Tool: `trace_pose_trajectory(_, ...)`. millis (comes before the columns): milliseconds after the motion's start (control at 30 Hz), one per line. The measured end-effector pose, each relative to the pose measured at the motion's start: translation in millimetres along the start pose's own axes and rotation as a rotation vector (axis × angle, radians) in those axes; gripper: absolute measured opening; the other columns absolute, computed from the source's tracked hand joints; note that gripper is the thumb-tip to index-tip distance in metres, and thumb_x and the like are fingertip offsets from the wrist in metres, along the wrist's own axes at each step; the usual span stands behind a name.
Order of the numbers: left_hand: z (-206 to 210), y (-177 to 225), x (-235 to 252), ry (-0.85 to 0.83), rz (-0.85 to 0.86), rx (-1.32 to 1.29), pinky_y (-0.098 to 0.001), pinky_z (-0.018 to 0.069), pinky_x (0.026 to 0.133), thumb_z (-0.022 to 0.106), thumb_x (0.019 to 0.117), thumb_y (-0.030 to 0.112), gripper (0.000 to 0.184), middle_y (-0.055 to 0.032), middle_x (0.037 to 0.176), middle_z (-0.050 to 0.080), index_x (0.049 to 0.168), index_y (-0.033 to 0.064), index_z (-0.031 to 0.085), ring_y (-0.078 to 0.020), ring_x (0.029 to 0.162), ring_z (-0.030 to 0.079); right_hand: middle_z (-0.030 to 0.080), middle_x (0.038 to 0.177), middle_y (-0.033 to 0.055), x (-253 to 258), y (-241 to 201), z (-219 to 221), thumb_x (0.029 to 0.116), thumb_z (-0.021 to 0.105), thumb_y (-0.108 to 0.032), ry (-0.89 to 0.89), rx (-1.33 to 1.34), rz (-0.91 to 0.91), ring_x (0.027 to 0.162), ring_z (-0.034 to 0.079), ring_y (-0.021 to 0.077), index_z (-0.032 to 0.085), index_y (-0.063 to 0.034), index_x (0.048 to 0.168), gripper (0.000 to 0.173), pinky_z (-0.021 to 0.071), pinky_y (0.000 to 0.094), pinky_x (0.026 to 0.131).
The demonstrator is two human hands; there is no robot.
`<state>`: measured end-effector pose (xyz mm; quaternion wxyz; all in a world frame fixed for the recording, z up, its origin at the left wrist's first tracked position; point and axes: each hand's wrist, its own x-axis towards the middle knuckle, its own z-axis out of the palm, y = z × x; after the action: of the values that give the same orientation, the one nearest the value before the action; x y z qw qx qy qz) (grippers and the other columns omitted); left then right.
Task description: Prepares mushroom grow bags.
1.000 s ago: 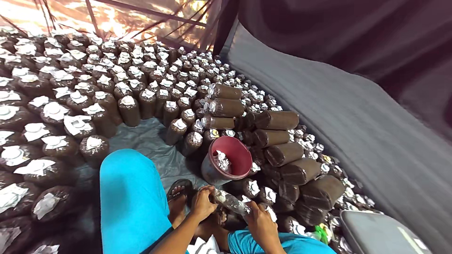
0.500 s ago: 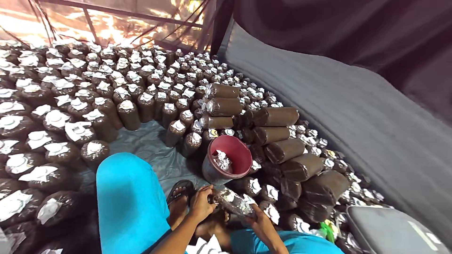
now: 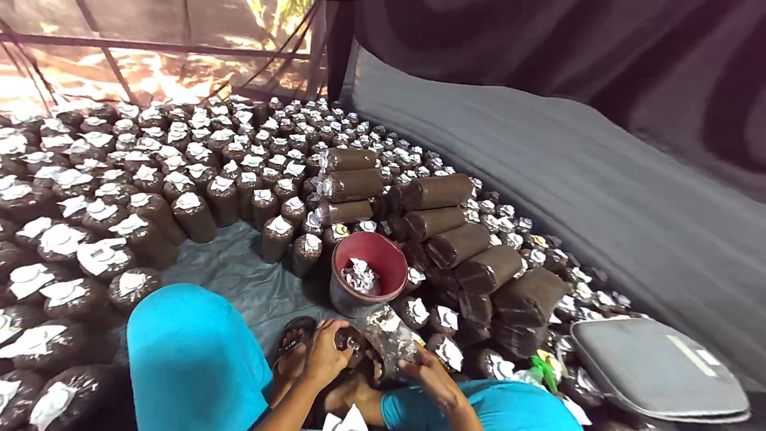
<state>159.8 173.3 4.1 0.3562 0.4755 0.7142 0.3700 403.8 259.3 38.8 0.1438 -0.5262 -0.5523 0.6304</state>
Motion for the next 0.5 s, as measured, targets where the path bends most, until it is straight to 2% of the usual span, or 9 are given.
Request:
trace_pose_trajectory(67,-0.8,11.8,-3.2,-0.025,-0.012,-0.073,-0.0365,0.0553,0.095,0.077,0.0821,0.014,0.044,-0.0079,0.122,0.069,0.125,0.0075,0.069,-0.0188,0.111,0.066,0.069,0.122,0.0143,1.4,5.1,-4.5,0.0940,0.062,0.005,-0.024,0.189,-0.009,0.106,0.070,0.0200,0.047,0.0020,0.144,0.052,0.0602,0.0391,0.093)
trace_pose_trajectory(133,2.5,23.7,-4.7,-0.119,-0.005,-0.129,-0.0342,0.0581,0.087,0.076,0.0854,0.016,0.042,-0.0052,0.118,0.070,0.126,0.0091,0.068,-0.0159,0.102,0.069,0.070,0.116,0.0149,-2.4,3.8,-4.3,0.0937,0.059,0.008,-0.036,0.411,-0.020,0.102,0.071,0.0234,0.048,0.0013,0.140,0.048,0.0608,0.0434,0.091)
trace_pose_trajectory(200,13.3,38.9,-3.2,-0.217,0.039,-0.159,-0.0329,0.0587,0.085,0.076,0.0874,0.022,0.039,-0.0045,0.116,0.072,0.124,0.0083,0.069,-0.0144,0.098,0.070,0.070,0.112,0.0149,-5.1,0.6,-4.2,0.0935,0.057,0.006,-0.058,0.579,-0.031,0.099,0.071,0.0245,0.048,0.0011,0.136,0.043,0.0604,0.0452,0.090)
trace_pose_trajectory(267,28.0,56.3,4.0,-0.242,0.096,-0.161,-0.0321,0.0590,0.084,0.075,0.0889,0.023,0.030,-0.0044,0.110,0.074,0.114,0.0067,0.073,-0.0130,0.093,0.071,0.070,0.110,0.0156,-3.9,0.3,-3.7,0.0911,0.056,0.005,-0.060,0.723,-0.042,0.097,0.071,0.0259,0.047,0.0007,0.133,0.043,0.0605,0.0466,0.088)
trace_pose_trajectory(333,38.3,74.6,17.5,-0.207,0.152,-0.122,-0.0313,0.0596,0.085,0.070,0.0908,0.017,0.019,-0.0041,0.103,0.075,0.106,0.0065,0.076,-0.0117,0.089,0.072,0.068,0.112,0.0173,-0.9,0.0,-4.6,0.0927,0.054,0.005,-0.024,0.816,-0.033,0.096,0.071,0.0278,0.040,-0.0006,0.139,0.049,0.0613,0.0474,0.086)
trace_pose_trajectory(400,44.2,90.9,36.2,-0.203,0.205,-0.035,-0.0334,0.0593,0.085,0.067,0.0920,0.014,0.016,-0.0053,0.103,0.075,0.103,0.0064,0.076,-0.0133,0.089,0.071,0.067,0.115,0.0196,3.2,0.4,-7.2,0.0958,0.055,0.003,0.056,0.839,0.006,0.097,0.071,0.0293,0.036,-0.0013,0.145,0.053,0.0615,0.0474,0.084)
trace_pose_trajectory(500,57.9,113.7,65.6,-0.278,0.229,0.173,-0.0417,0.0566,0.089,0.063,0.0921,0.017,0.021,-0.0075,0.106,0.073,0.106,0.0075,0.076,-0.0193,0.093,0.070,0.066,0.118,0.0209,13.1,5.2,-7.9,0.0979,0.060,0.001,0.191,0.816,0.108,0.098,0.070,0.0291,0.041,0.0011,0.142,0.048,0.0606,0.0461,0.084)
